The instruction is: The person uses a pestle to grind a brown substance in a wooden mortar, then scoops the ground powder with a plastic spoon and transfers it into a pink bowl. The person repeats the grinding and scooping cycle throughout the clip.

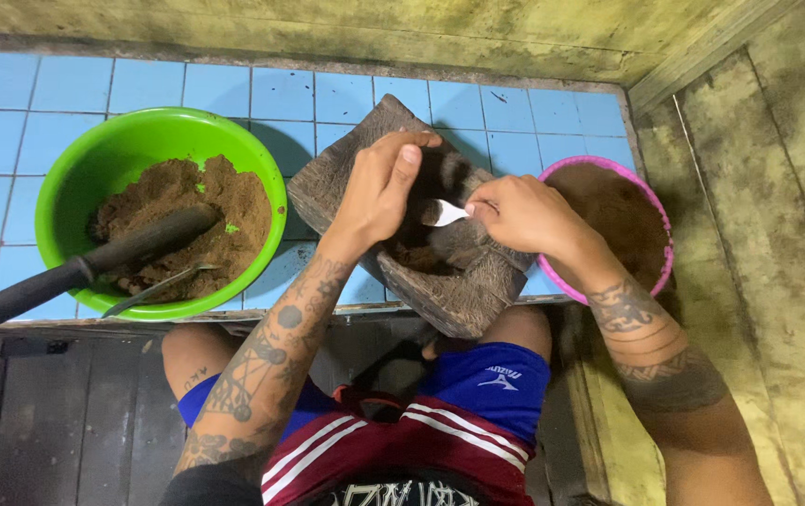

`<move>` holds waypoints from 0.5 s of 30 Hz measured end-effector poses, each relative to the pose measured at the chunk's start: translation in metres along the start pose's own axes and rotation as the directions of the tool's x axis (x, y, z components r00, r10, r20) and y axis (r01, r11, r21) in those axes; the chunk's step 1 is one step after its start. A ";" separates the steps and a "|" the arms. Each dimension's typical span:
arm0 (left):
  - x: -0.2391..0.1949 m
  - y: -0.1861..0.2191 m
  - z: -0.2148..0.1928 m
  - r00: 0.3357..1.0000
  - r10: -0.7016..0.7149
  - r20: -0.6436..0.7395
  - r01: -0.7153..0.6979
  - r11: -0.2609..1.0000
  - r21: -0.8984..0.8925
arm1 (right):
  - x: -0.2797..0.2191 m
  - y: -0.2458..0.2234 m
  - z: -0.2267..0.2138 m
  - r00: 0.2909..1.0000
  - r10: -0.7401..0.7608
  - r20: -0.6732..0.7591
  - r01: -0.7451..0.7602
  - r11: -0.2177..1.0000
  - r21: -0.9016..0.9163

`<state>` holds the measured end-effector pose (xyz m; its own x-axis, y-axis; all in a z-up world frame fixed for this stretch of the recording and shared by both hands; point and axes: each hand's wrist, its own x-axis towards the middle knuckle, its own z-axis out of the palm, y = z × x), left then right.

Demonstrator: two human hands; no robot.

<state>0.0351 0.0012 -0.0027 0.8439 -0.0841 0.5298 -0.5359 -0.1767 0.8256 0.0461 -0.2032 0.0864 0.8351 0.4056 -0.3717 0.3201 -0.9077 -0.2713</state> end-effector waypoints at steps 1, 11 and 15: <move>0.000 -0.003 0.001 1.000 0.005 0.006 -0.005 1.000 0.009 | -0.003 0.002 -0.001 1.000 -0.005 -0.008 0.005 1.000 0.007; 0.007 0.007 0.013 0.894 -0.448 -0.023 0.418 0.850 -0.322 | -0.027 0.001 -0.025 0.991 -0.035 -0.129 0.059 0.980 0.188; 0.015 0.017 0.031 0.833 -0.551 0.050 0.492 0.697 -0.522 | -0.040 0.012 -0.036 0.990 -0.021 -0.142 0.052 0.974 0.219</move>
<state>0.0392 -0.0337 0.0137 0.9995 -0.0217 -0.0235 0.0296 0.3470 0.9374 0.0327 -0.2338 0.1306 0.8830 0.4055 -0.2364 0.2576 -0.8396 -0.4781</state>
